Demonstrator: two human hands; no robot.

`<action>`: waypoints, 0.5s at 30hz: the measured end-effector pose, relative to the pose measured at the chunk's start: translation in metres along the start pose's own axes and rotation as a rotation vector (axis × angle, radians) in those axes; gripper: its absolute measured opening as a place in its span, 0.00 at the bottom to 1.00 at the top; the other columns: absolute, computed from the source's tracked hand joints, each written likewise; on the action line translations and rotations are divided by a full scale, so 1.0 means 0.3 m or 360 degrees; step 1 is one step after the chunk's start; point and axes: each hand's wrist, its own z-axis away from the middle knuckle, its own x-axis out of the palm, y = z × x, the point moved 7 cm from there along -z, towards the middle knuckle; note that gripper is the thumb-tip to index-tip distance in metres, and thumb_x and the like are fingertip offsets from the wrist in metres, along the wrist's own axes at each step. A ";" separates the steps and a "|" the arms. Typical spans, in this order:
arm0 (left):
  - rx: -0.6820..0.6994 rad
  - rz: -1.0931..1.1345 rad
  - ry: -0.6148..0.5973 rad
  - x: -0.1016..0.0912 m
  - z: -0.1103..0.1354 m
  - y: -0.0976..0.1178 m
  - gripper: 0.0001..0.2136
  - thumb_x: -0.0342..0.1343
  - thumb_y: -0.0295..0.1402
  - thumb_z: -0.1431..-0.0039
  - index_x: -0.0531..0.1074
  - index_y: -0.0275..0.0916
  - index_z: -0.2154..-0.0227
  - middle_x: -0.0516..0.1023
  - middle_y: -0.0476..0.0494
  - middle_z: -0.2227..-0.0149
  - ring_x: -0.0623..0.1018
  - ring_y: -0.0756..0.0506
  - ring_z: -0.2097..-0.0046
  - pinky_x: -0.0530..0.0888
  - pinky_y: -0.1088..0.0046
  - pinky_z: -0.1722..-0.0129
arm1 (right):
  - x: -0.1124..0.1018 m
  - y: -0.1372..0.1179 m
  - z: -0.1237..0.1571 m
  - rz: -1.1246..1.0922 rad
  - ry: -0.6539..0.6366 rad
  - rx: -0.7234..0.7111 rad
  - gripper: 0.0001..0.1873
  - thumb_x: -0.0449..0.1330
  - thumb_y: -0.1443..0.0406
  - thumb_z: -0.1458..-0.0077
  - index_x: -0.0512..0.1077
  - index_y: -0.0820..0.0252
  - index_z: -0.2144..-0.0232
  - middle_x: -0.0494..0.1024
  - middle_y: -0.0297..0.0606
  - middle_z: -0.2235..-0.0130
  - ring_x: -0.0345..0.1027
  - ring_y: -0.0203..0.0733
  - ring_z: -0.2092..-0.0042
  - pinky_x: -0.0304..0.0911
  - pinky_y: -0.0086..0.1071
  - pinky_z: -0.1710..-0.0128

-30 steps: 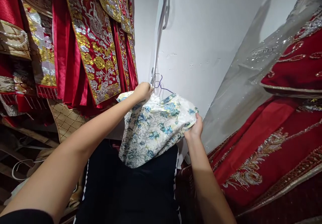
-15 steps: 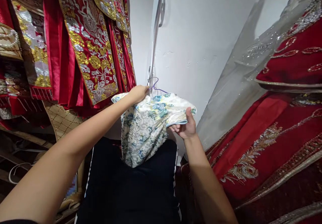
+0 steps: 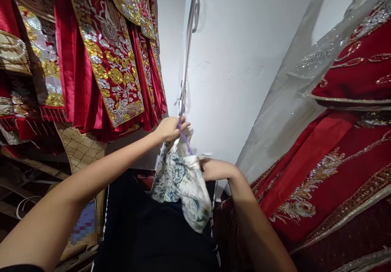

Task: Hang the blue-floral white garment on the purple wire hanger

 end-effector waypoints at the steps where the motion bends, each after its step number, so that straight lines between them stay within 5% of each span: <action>1: -0.0051 0.0176 0.0063 -0.014 0.048 -0.030 0.25 0.38 0.52 0.32 0.71 0.38 0.69 0.73 0.45 0.73 0.73 0.45 0.69 0.66 0.70 0.66 | 0.003 0.007 -0.007 0.0051 0.0002 0.0045 0.20 0.68 0.54 0.52 0.79 0.60 0.60 0.81 0.40 0.61 0.74 0.48 0.57 0.70 0.39 0.53; 6: -0.0298 0.1042 0.0513 -0.094 0.229 -0.111 0.31 0.30 0.57 0.33 0.68 0.39 0.74 0.70 0.46 0.75 0.71 0.48 0.71 0.68 0.71 0.68 | -0.065 0.031 -0.064 0.0497 0.0918 0.0046 0.42 0.69 0.56 0.52 0.62 0.56 0.36 0.71 0.48 0.43 0.66 0.54 0.42 0.63 0.49 0.43; 9: -0.0513 0.1440 0.0568 -0.113 0.257 -0.096 0.36 0.23 0.60 0.36 0.68 0.40 0.75 0.70 0.45 0.78 0.71 0.48 0.75 0.69 0.69 0.71 | 0.008 -0.012 -0.158 0.0911 0.1072 -0.0169 0.62 0.71 0.60 0.58 0.40 0.53 0.29 0.47 0.51 0.30 0.42 0.59 0.30 0.50 0.55 0.34; 11: -0.0662 0.1594 0.0457 -0.107 0.254 -0.080 0.37 0.21 0.62 0.38 0.68 0.41 0.74 0.71 0.43 0.78 0.73 0.47 0.75 0.72 0.67 0.71 | 0.069 -0.050 -0.222 0.1130 0.1113 -0.0314 0.64 0.69 0.63 0.58 0.34 0.56 0.29 0.39 0.51 0.28 0.32 0.62 0.28 0.40 0.59 0.32; 13: -0.0764 0.1654 0.0372 -0.102 0.252 -0.079 0.36 0.23 0.62 0.38 0.69 0.41 0.72 0.74 0.41 0.77 0.76 0.45 0.72 0.75 0.65 0.68 | 0.103 -0.084 -0.258 0.1271 0.1251 -0.0408 0.60 0.65 0.66 0.58 0.37 0.60 0.29 0.45 0.52 0.29 0.32 0.63 0.28 0.32 0.62 0.32; 15: -0.0782 0.1712 0.0331 -0.097 0.252 -0.096 0.32 0.30 0.61 0.37 0.70 0.40 0.68 0.78 0.38 0.72 0.79 0.43 0.66 0.77 0.62 0.63 | 0.105 -0.104 -0.268 0.1284 0.1382 -0.0435 0.53 0.62 0.66 0.58 0.46 0.62 0.31 0.58 0.52 0.35 0.45 0.63 0.31 0.35 0.59 0.32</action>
